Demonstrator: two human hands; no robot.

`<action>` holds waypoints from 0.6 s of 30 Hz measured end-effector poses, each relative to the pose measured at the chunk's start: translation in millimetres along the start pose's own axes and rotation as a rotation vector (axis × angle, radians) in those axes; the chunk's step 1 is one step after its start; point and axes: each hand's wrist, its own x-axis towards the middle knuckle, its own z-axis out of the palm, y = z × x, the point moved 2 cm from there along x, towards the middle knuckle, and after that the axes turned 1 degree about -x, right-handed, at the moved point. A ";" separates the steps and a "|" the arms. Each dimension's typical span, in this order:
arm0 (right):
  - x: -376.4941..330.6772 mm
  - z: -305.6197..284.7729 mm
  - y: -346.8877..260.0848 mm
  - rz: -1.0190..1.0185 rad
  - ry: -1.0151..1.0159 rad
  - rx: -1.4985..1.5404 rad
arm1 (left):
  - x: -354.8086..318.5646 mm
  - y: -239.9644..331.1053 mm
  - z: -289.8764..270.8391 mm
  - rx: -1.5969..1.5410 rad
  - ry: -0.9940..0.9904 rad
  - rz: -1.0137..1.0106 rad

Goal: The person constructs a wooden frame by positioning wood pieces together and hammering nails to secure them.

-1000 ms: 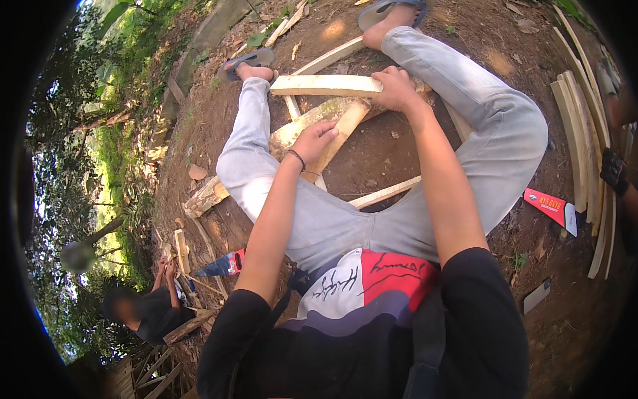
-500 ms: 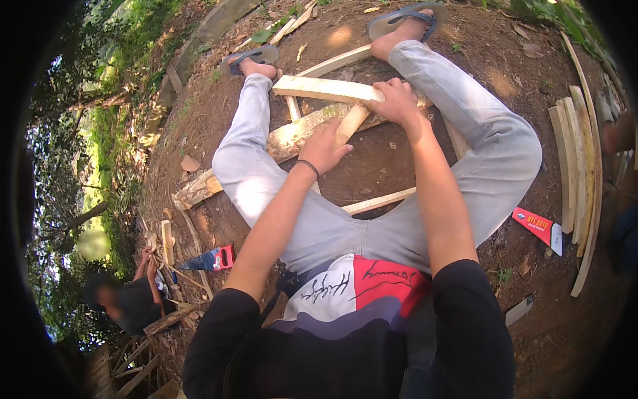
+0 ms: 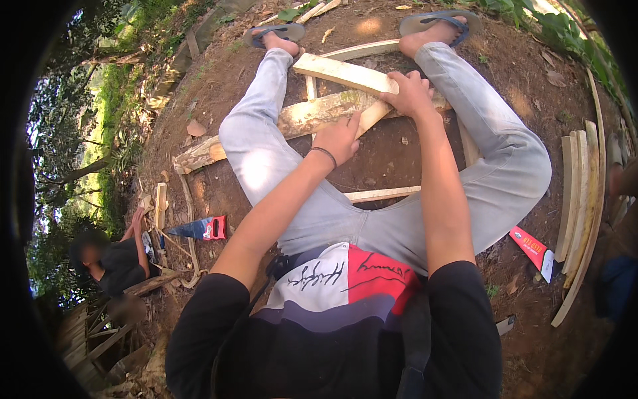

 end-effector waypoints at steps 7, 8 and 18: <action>-2.1 -2.1 0.5 -0.052 -0.021 -0.027 | -13.2 2.6 -9.2 -0.039 0.093 -0.100; -0.6 -0.5 5.4 -0.079 -0.028 -0.028 | -13.4 6.8 -10.8 -0.068 0.109 -0.106; 10.0 -17.2 33.3 -0.066 -0.174 -0.104 | -14.2 14.4 -5.9 -0.139 0.073 -0.138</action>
